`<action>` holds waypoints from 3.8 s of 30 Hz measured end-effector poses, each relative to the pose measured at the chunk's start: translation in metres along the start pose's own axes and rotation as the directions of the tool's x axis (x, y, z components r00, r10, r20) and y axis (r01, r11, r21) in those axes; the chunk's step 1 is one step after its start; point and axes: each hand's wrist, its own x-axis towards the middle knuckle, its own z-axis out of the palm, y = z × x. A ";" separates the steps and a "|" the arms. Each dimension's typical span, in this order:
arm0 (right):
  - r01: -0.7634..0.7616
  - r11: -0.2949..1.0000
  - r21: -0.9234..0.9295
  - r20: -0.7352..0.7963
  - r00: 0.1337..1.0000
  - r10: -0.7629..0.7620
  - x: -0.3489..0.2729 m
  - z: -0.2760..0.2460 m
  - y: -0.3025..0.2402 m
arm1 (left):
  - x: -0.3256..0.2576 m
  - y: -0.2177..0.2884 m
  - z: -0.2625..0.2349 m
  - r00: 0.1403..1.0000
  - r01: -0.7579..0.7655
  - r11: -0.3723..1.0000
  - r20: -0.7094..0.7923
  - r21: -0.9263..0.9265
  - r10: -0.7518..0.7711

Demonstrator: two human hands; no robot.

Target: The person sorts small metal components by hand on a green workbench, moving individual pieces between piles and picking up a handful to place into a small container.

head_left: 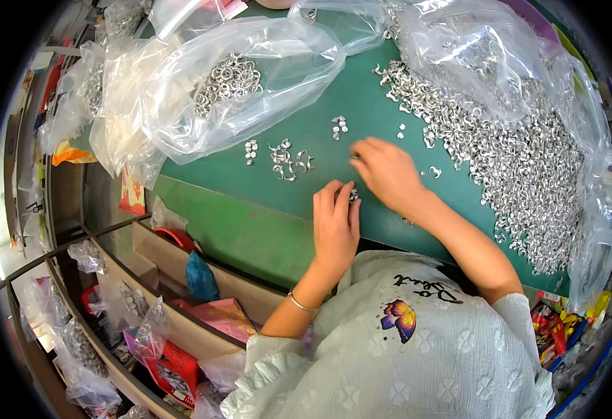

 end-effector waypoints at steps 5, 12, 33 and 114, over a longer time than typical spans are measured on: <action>0.109 0.925 0.364 0.068 0.987 -0.143 0.020 0.012 -0.007 | -0.008 0.008 0.002 1.000 -0.002 0.999 0.005 -0.037 0.002; -0.066 0.956 0.285 0.081 0.996 0.045 -0.021 -0.074 0.031 | -0.002 0.014 0.012 0.998 -0.028 0.993 0.057 -0.118 0.035; 0.041 0.995 -0.089 0.066 0.997 -0.036 -0.080 -0.073 0.043 | 0.009 0.032 0.020 0.963 -0.070 0.990 0.251 -0.123 0.099; -0.045 0.968 -0.247 -0.428 0.901 -0.067 -0.016 -0.074 0.081 | 0.043 -0.051 -0.015 0.967 0.094 0.949 -0.256 0.300 -0.015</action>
